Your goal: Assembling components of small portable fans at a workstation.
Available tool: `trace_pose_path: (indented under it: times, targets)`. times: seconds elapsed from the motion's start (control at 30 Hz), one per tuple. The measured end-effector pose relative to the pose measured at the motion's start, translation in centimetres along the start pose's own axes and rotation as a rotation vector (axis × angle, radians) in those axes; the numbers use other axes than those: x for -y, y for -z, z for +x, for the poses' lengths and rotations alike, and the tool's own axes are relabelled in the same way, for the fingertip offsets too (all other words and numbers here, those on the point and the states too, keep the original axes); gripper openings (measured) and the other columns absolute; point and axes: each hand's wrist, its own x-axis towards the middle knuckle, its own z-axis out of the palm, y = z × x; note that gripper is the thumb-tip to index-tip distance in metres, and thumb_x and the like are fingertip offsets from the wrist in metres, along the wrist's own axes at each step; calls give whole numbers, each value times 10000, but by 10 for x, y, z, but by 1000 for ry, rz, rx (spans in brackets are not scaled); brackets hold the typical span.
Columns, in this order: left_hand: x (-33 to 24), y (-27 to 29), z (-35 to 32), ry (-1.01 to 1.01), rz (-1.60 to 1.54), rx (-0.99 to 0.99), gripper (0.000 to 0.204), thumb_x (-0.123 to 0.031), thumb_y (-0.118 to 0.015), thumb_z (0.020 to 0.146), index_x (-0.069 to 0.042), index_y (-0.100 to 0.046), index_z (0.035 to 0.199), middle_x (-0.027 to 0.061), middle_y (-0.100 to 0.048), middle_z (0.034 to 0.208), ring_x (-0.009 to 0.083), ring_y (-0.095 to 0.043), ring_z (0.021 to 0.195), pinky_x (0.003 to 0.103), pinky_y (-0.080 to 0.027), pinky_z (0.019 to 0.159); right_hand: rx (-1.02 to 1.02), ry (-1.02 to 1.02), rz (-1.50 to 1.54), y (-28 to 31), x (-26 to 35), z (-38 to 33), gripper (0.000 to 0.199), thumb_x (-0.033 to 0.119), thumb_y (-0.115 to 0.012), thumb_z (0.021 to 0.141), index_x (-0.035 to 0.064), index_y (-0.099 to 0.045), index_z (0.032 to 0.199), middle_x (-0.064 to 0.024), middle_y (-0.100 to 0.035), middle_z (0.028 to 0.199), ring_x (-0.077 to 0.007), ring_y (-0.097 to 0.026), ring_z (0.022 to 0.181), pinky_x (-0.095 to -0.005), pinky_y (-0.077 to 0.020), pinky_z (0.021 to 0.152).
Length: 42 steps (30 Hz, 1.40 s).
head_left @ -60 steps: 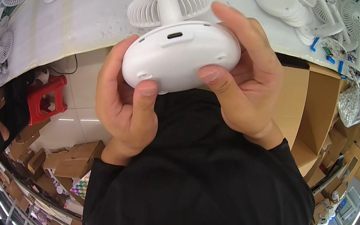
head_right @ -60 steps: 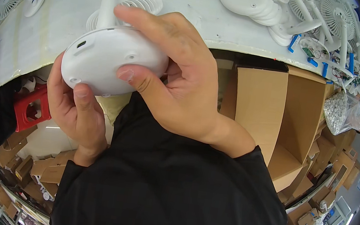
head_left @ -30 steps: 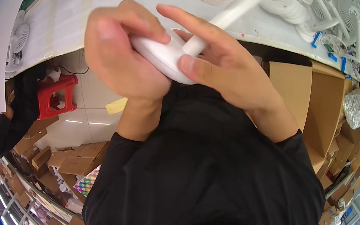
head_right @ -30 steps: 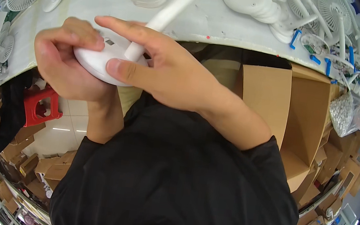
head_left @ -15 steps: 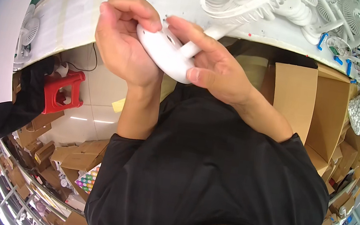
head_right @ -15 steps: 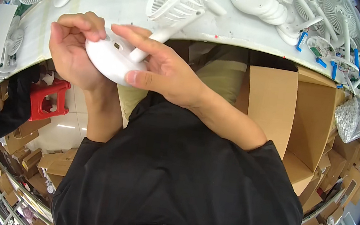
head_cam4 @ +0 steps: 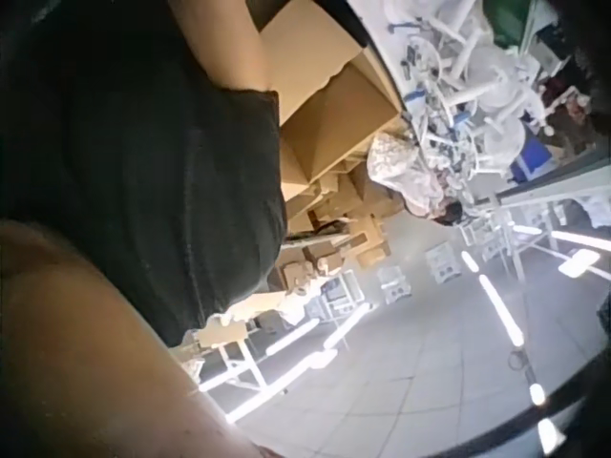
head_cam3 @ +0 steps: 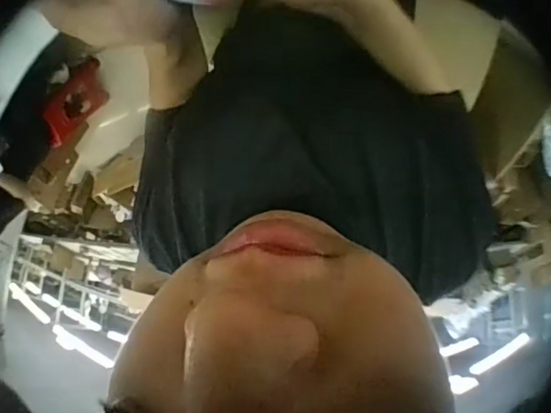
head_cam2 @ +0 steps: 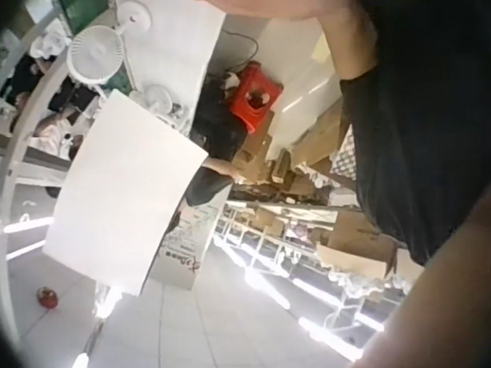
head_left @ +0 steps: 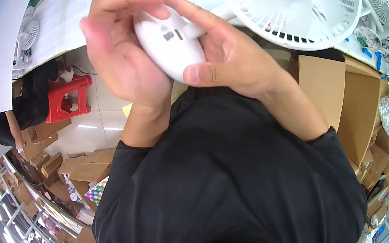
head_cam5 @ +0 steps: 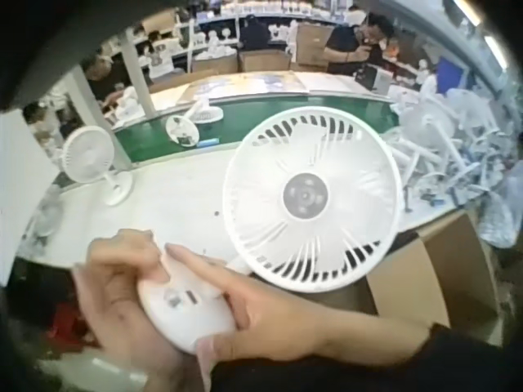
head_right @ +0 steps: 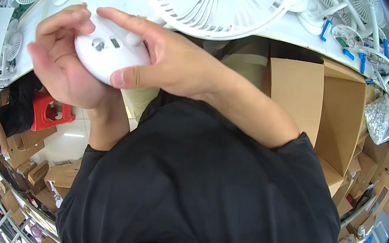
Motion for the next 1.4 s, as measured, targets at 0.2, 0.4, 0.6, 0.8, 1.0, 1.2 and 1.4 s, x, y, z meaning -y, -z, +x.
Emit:
trace_pose_path:
  times: [0.2, 0.4, 0.6, 0.8, 1.0, 1.2, 1.4]
  targets:
    - [-4, 15, -9, 83, -28, 107, 485, -327, -240, 1051, -96, -539, 748, 18, -450, 595, 145, -403, 636, 277, -344, 669, -35, -156, 146, -10, 4, -4, 884, 111, -789, 769, 9, -326, 1516, -205, -426, 1446, -276, -444, 1285, -321, -331, 1098]
    - [1, 11, -9, -30, -61, 66, 474, -313, -241, 1051, -106, -531, 738, 14, -441, 592, 142, -395, 647, 276, -339, 671, 25, -140, -5, -3, 12, 1, 917, 102, -788, 766, 14, -291, 1532, -210, -443, 1430, -285, -470, 1255, -329, -359, 1074]
    - [-9, 19, -8, 164, -157, 144, 480, -329, -228, 1055, -116, -514, 734, 7, -440, 594, 137, -380, 671, 279, -333, 699, 95, -90, -16, -2, 8, -2, 1017, 123, -801, 751, 19, -196, 1562, -202, -400, 1479, -289, -407, 1329, -333, -298, 1118]
    - [-8, 11, -8, 27, -65, 167, 487, -359, -227, 1051, -114, -512, 742, 7, -452, 610, 140, -370, 666, 290, -337, 711, 93, -130, -147, 0, 19, 1, 1012, 157, -795, 770, 29, -182, 1565, -241, -423, 1451, -328, -472, 1261, -356, -369, 1069]
    - [-6, 11, -2, 238, -362, 99, 543, -398, -222, 1053, -91, -537, 735, 23, -504, 678, 141, -379, 648, 282, -341, 660, 123, 25, -266, 1, 7, -2, 1092, 233, -808, 761, 48, -112, 1581, -274, -303, 1532, -372, -376, 1365, -395, -287, 1130]
    - [0, 5, -17, -67, -277, 120, 568, -418, -210, 1055, -71, -568, 784, 46, -537, 699, 135, -412, 655, 274, -361, 662, 283, 0, -399, 2, 30, -3, 1115, 288, -783, 771, 64, -59, 1589, -260, -178, 1596, -390, -293, 1426, -437, -228, 1160]
    - [-11, -18, 0, 330, -480, -102, 528, -395, -248, 1056, -54, -583, 833, 58, -547, 707, 129, -437, 671, 274, -380, 676, 254, 210, -476, 14, 26, 7, 1160, 241, -797, 746, 48, -20, 1587, -211, -122, 1624, -326, -195, 1483, -386, -173, 1187]
